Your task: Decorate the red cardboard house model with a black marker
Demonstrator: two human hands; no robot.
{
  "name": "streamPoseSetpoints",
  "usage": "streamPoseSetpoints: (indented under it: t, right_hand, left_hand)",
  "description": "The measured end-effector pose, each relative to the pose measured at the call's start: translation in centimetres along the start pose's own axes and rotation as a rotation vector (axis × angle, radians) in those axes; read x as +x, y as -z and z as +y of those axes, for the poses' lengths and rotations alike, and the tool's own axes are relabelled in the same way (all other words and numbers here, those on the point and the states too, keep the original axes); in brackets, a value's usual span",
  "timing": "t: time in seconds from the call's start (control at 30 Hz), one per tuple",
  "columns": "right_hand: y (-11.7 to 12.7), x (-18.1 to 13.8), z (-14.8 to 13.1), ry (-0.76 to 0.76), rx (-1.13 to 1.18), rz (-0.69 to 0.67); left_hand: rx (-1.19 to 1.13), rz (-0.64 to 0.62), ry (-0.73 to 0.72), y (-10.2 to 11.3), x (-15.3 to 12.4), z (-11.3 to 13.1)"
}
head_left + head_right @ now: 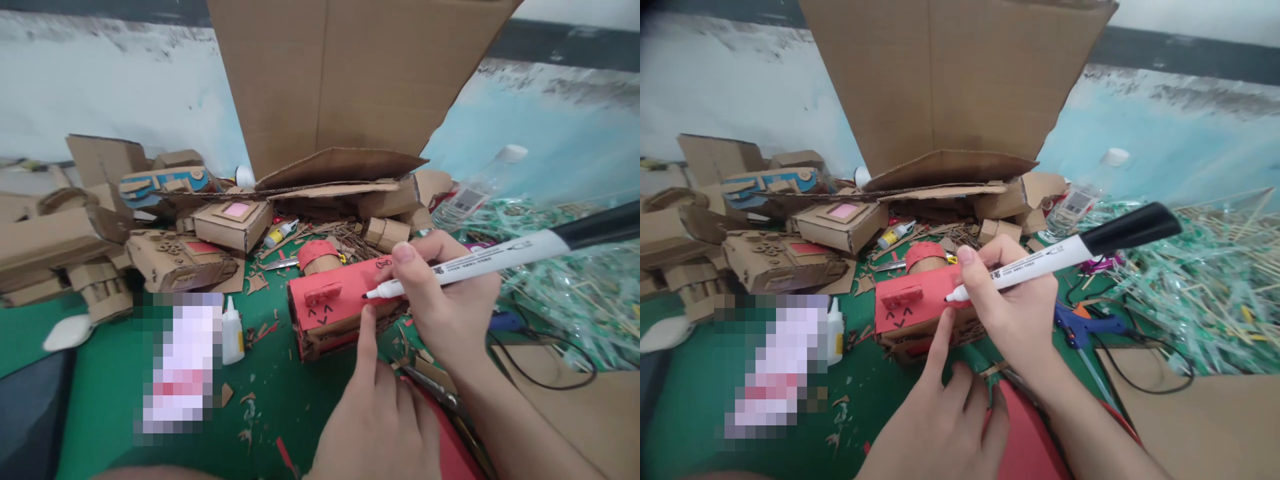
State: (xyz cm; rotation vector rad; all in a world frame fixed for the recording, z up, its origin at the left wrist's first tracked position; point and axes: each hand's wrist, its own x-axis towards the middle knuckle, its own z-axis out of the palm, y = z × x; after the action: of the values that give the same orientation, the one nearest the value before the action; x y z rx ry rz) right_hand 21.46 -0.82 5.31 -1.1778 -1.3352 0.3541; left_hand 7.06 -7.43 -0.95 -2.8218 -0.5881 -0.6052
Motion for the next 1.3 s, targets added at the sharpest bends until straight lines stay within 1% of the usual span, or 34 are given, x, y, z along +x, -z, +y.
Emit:
streamPoseSetpoints:
  t: [0.2,0.4,0.53,0.7,0.8,0.9,0.93,1.0,1.03,1.1,1.13,1.17,1.2,1.23,1.3]
  right_hand:
    - [0.0,-0.2,0.1,0.029,-0.037,-0.004]
    - [-0.2,-0.5,0.1,-0.012,-0.059,0.016]
    - [-0.2,-0.6,0.1,-0.022,-0.055,0.016]
    - [-0.2,-0.1,0.0,0.020,-0.090,0.029]
    - [-0.2,0.3,-0.2,0.039,-0.088,0.021]
    - [-0.1,0.5,-0.4,0.017,-0.054,0.011]
    - [0.0,0.5,-0.5,-0.001,-0.048,0.005]
    - [0.3,0.7,-0.7,-0.038,-0.048,-0.001]
    - [0.4,0.8,-0.8,-0.054,-0.051,-0.007]
    - [0.8,1.0,-1.0,-0.087,-0.052,-0.038]
    - [0.9,1.1,-1.1,-0.106,-0.048,-0.068]
    - [1.0,1.2,-1.2,-0.127,-0.044,-0.101]
    - [1.1,1.2,-1.2,-0.146,-0.042,-0.128]
    - [1.1,1.3,-1.3,-0.161,-0.041,-0.144]
    - [1.1,1.3,-1.2,-0.180,-0.035,-0.144]
  left_hand:
    - [-0.010,0.044,0.007,-1.2,-0.3,0.4]
    - [-0.005,0.023,0.013,-1.8,-0.7,0.7]
    - [0.000,-0.003,0.022,-1.5,-0.8,0.8]
    - [-0.005,-0.029,0.019,-0.7,-0.6,0.4]
    - [-0.019,-0.022,0.014,0.0,0.0,0.2]
    - [-0.046,0.033,-0.010,2.0,1.1,-0.8]
    - [-0.060,0.058,-0.023,3.1,1.5,-1.5]
    - [-0.165,0.157,-0.054,5.9,1.9,-3.5]
    - [-0.182,0.091,-0.022,7.3,1.9,-4.9]
    - [-0.150,0.001,0.159,10.0,1.6,-7.9]
    - [-0.163,-0.023,0.240,11.0,1.3,-9.4]
    - [-0.172,-0.038,0.357,11.7,1.0,-10.8]
    - [-0.208,-0.049,0.429,12.2,0.7,-11.9]
    - [-0.263,-0.069,0.481,12.5,0.5,-12.7]
    - [-0.407,-0.183,0.527,12.8,0.5,-13.4]
